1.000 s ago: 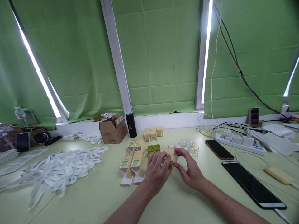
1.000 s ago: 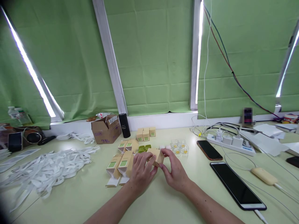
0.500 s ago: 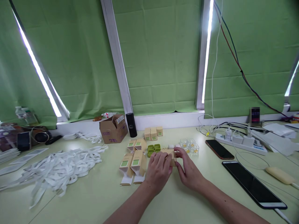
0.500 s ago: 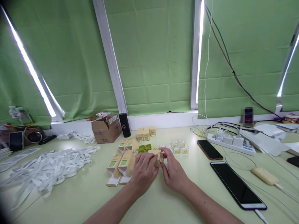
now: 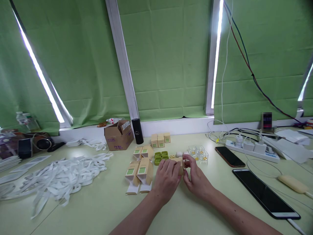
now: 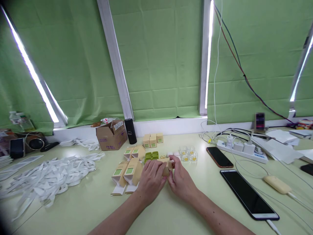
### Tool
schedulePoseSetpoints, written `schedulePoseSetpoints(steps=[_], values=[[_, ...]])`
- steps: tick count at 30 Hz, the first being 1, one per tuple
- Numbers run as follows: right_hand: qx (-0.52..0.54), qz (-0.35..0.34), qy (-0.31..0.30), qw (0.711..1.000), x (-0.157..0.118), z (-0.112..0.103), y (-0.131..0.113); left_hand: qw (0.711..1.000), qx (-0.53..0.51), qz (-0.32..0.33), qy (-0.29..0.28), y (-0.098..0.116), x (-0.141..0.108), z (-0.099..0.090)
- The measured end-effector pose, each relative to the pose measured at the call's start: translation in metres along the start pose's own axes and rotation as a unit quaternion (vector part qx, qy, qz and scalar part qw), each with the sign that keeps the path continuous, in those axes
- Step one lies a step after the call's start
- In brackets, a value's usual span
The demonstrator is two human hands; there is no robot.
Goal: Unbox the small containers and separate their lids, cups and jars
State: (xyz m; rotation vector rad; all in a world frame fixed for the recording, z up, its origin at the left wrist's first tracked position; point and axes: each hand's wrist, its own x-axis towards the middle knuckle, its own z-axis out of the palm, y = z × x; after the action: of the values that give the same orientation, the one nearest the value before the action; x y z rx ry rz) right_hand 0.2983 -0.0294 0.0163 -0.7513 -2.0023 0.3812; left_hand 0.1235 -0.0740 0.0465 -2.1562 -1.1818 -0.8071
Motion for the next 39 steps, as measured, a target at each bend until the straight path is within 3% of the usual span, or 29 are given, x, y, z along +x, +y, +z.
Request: schedulePoseSetpoints(steps=[9,17,22,26,31,39], values=[[0.036,0.028,0.053,0.998,0.004,-0.007,0.011,0.994,-0.094,-0.054,0.002,-0.008,-0.002,0.005],[0.07,0.061,0.094,0.991,0.009,-0.016,0.009,0.981,-0.165,-0.094,-0.038,-0.01,-0.003,0.006],[0.033,0.038,0.149,0.988,0.012,-0.017,0.016,0.979,-0.174,-0.092,-0.042,-0.008,-0.003,0.006],[-0.037,-0.02,0.18,0.983,0.015,-0.022,0.021,0.976,-0.186,-0.11,-0.038,-0.009,-0.005,0.007],[-0.071,-0.082,0.163,0.981,0.018,-0.028,0.028,0.971,-0.202,-0.111,-0.062,-0.009,-0.004,0.007],[-0.054,-0.055,0.14,0.987,0.019,-0.028,0.031,0.972,-0.197,-0.114,-0.048,-0.011,-0.006,0.012]])
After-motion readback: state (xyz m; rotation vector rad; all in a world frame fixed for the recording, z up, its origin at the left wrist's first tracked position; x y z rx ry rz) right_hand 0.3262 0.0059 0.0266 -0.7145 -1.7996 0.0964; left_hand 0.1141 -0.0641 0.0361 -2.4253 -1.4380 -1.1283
